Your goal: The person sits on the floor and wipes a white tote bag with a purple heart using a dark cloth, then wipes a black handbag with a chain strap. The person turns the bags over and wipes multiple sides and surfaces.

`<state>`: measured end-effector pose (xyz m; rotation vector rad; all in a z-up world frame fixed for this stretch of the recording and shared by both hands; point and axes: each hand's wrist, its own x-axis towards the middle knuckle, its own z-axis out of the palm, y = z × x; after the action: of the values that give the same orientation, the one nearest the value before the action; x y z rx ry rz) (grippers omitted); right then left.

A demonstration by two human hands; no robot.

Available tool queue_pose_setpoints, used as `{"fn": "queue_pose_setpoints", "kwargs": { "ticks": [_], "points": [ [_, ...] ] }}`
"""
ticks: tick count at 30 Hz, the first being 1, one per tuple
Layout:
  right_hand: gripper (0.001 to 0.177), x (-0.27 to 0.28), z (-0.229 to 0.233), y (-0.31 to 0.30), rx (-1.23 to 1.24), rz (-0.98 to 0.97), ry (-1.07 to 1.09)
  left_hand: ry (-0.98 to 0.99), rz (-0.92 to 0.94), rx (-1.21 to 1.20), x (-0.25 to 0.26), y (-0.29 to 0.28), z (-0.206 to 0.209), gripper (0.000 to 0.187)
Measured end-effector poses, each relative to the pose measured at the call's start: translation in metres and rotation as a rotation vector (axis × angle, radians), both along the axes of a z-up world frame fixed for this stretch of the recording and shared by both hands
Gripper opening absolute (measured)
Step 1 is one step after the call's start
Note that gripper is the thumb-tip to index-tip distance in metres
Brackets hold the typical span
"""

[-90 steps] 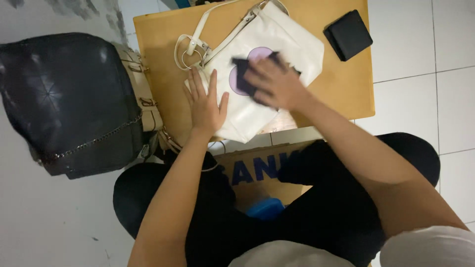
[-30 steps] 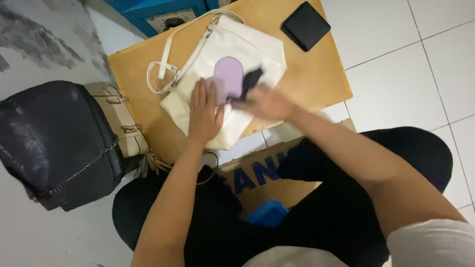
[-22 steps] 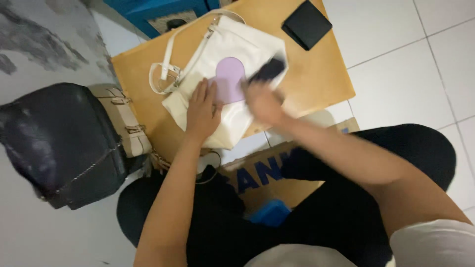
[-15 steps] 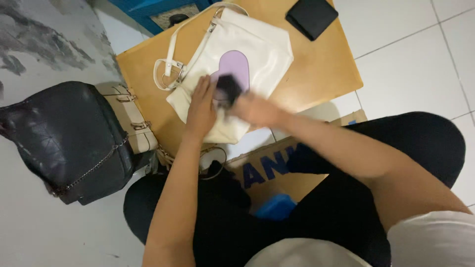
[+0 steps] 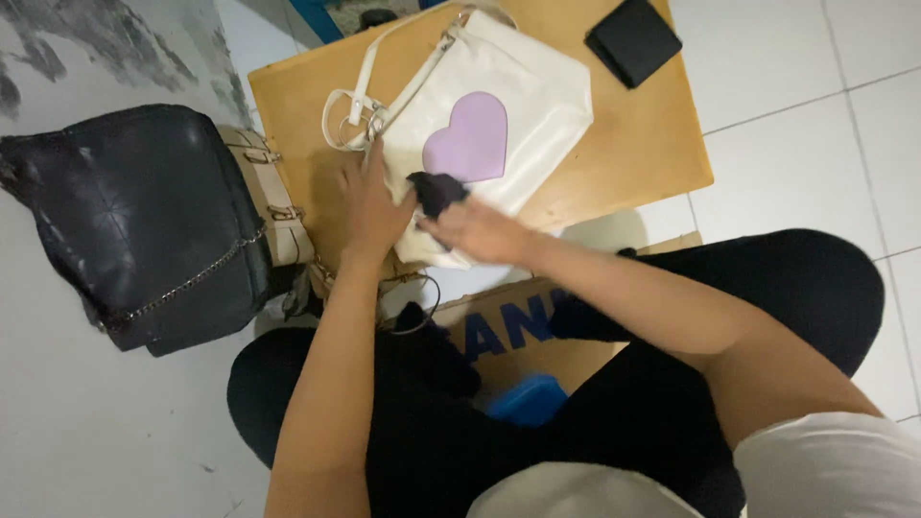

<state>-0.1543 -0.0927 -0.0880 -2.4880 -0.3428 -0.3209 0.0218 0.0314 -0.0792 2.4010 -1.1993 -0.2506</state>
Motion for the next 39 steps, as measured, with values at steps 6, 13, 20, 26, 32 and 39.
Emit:
{"fn": "queue_pose_setpoints", "kwargs": {
  "ticks": [6,13,20,26,32,39],
  "points": [
    [0.024,-0.007,-0.009,-0.160,-0.563,-0.737,-0.187,0.342,0.171,0.073,0.009,0.008,0.018,0.107],
    [0.081,0.006,-0.017,-0.104,-0.271,-0.844,0.086,0.547,0.361,0.010,0.020,0.011,0.018,0.078],
    [0.044,0.013,-0.024,-0.136,-0.080,-0.749,-0.257,0.608,0.139,0.208,0.033,0.016,0.022,0.076],
    [0.015,0.023,-0.047,-0.151,-0.086,-0.703,-0.201,0.481,0.051,0.018,0.041,0.020,-0.020,0.057],
    [0.012,0.062,-0.058,-0.010,0.107,-0.134,-0.273,0.452,0.010,-0.123,0.036,0.019,0.007,0.058],
    [0.022,0.098,-0.065,-0.132,-0.714,-0.397,-0.293,0.342,-0.027,-0.044,0.055,0.036,0.038,0.047]
  ]
}}
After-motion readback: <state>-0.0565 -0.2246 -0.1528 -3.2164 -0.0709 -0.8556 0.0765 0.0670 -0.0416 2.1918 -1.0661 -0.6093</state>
